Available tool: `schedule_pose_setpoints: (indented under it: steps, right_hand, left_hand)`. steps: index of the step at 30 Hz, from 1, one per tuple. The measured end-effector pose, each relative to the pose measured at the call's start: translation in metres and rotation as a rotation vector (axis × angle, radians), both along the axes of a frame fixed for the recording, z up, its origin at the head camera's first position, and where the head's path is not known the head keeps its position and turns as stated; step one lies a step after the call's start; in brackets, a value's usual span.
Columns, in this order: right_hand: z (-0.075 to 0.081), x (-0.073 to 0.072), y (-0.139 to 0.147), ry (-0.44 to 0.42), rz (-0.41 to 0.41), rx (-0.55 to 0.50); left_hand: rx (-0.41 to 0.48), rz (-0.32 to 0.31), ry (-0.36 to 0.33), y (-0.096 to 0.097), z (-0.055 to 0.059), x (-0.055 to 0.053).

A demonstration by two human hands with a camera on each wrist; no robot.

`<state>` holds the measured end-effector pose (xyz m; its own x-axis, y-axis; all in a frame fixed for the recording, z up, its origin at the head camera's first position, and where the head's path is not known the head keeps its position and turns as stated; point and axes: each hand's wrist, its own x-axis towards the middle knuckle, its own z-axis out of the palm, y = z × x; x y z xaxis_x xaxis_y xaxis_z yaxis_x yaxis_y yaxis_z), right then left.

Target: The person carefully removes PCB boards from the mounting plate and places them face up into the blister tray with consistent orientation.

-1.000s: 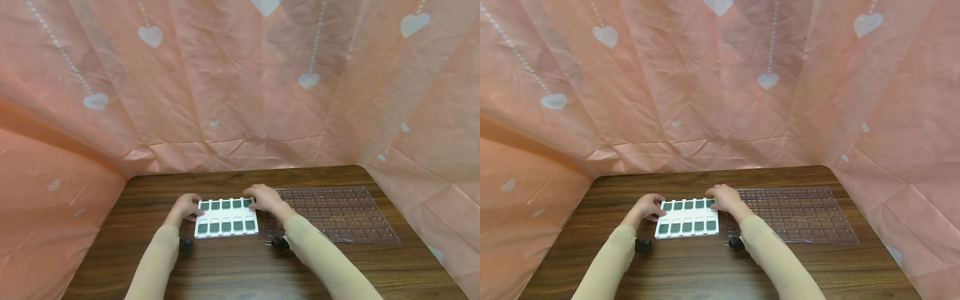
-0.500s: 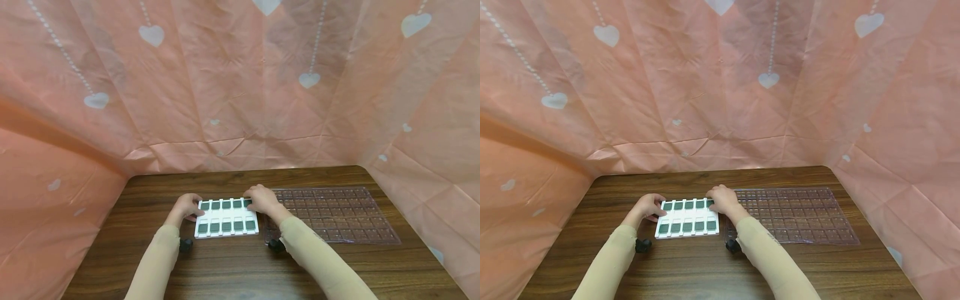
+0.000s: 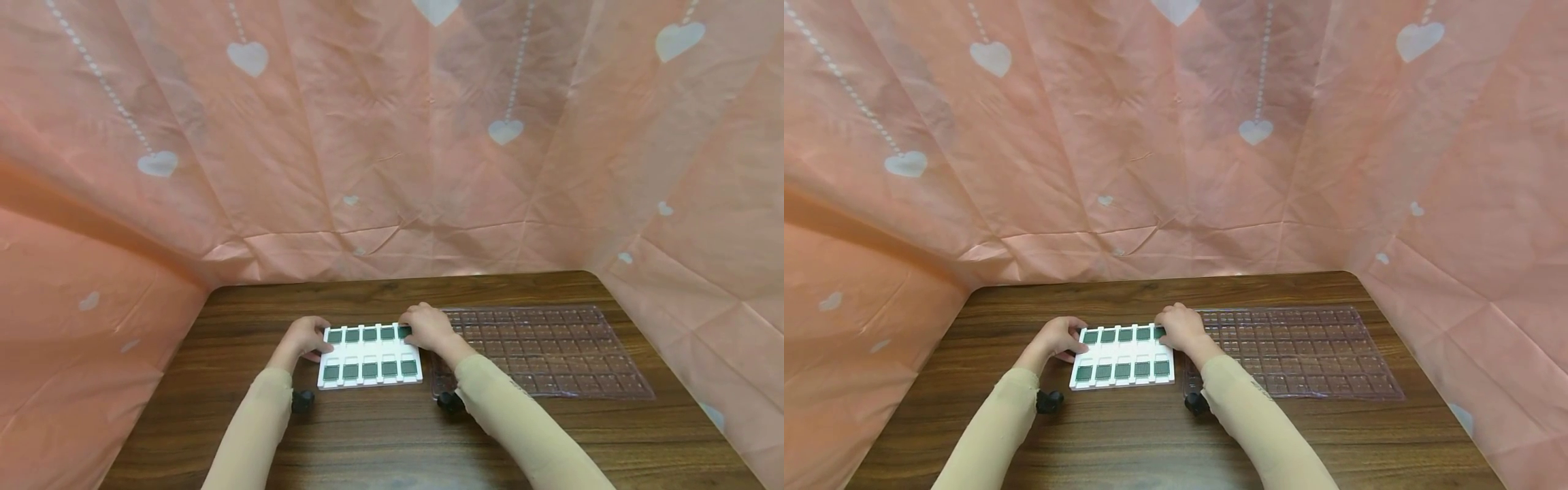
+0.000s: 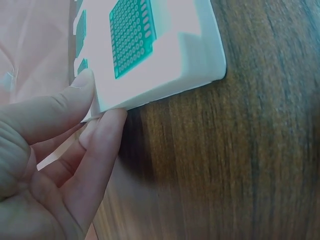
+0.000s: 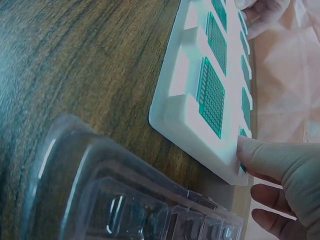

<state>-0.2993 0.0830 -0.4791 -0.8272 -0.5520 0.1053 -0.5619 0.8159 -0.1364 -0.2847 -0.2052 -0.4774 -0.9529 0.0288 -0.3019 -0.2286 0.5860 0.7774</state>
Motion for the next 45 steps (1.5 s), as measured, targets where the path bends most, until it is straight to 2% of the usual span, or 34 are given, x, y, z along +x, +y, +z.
schedule_pose_setpoints:
  steps: [13, 24, 33, 45]
  right_hand:
    - [-0.0002, -0.0011, -0.0028, -0.012, -0.02, 0.015]
    - [-0.0006, -0.0047, -0.0021, 0.017, 0.016, 0.032]
    - [-0.0008, -0.006, -0.0022, -0.006, 0.017, 0.04]
    - [0.0, -0.0081, 0.0015, -0.036, -0.003, -0.021]
  left_hand:
    - [0.001, -0.036, -0.015, -0.0016, 0.0015, 0.0023]
    - [-0.006, -0.03, -0.013, -0.0007, 0.0029, 0.0019]
    - [-0.01, -0.03, -0.015, -0.0001, 0.0016, 0.0018]
    - [-0.016, -0.045, -0.003, 0.0001, 0.0027, 0.0019]
